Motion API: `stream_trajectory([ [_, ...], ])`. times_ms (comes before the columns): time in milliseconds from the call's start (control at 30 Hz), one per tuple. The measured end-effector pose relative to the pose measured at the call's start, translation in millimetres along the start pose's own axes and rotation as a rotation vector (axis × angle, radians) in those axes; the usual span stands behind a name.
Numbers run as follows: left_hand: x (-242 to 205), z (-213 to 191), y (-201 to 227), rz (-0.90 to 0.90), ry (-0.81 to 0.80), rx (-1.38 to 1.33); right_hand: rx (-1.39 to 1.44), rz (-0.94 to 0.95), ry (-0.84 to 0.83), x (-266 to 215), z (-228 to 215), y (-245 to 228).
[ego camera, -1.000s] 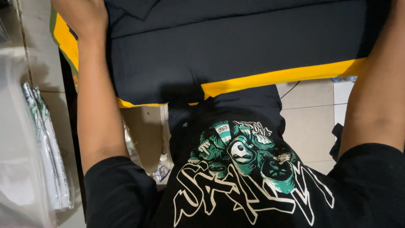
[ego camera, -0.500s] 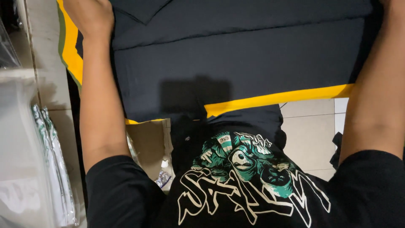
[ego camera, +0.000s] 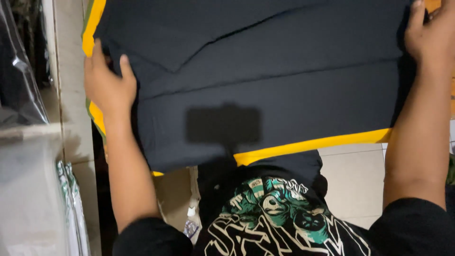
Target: The person folds a black t-shirt with yellow trim on a table, then places it into a clear plastic bag and sets it aside. The person repeats the folding and bagging process with a second identical t-shirt.
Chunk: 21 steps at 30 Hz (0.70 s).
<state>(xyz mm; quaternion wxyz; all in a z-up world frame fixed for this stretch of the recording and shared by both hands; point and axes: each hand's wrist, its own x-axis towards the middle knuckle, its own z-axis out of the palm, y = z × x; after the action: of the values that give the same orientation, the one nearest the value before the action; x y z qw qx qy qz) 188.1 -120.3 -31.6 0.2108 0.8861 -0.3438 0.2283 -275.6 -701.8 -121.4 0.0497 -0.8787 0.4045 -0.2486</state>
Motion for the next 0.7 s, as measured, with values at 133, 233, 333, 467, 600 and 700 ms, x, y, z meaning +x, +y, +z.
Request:
stream_trajectory([
  [133,-30.9,-28.0,7.2,-0.002,0.069,-0.034,-0.100,-0.092,0.092,-12.2,-26.3,-30.0],
  [233,-44.4,-41.1,7.0,0.021,0.058,-0.018,-0.095,-0.102,0.099,-11.9,-24.3,-23.6],
  [333,-58.0,-48.2,1.6,-0.015,0.018,-0.016,0.134,-0.121,0.040,-13.1,-22.6,-16.9],
  [467,-69.9,-44.6,-5.6,-0.064,0.123,-0.096,0.422,-0.240,0.035,-20.8,-20.2,-3.0],
  [600,-82.7,-44.1,-3.3,-0.080,0.165,-0.142,0.333,0.141,-0.227,-58.2,28.0,85.4],
  [700,-75.9,-44.7,4.3,-0.159,0.231,-0.266,0.862,0.242,-0.217,-56.2,52.8,95.2],
])
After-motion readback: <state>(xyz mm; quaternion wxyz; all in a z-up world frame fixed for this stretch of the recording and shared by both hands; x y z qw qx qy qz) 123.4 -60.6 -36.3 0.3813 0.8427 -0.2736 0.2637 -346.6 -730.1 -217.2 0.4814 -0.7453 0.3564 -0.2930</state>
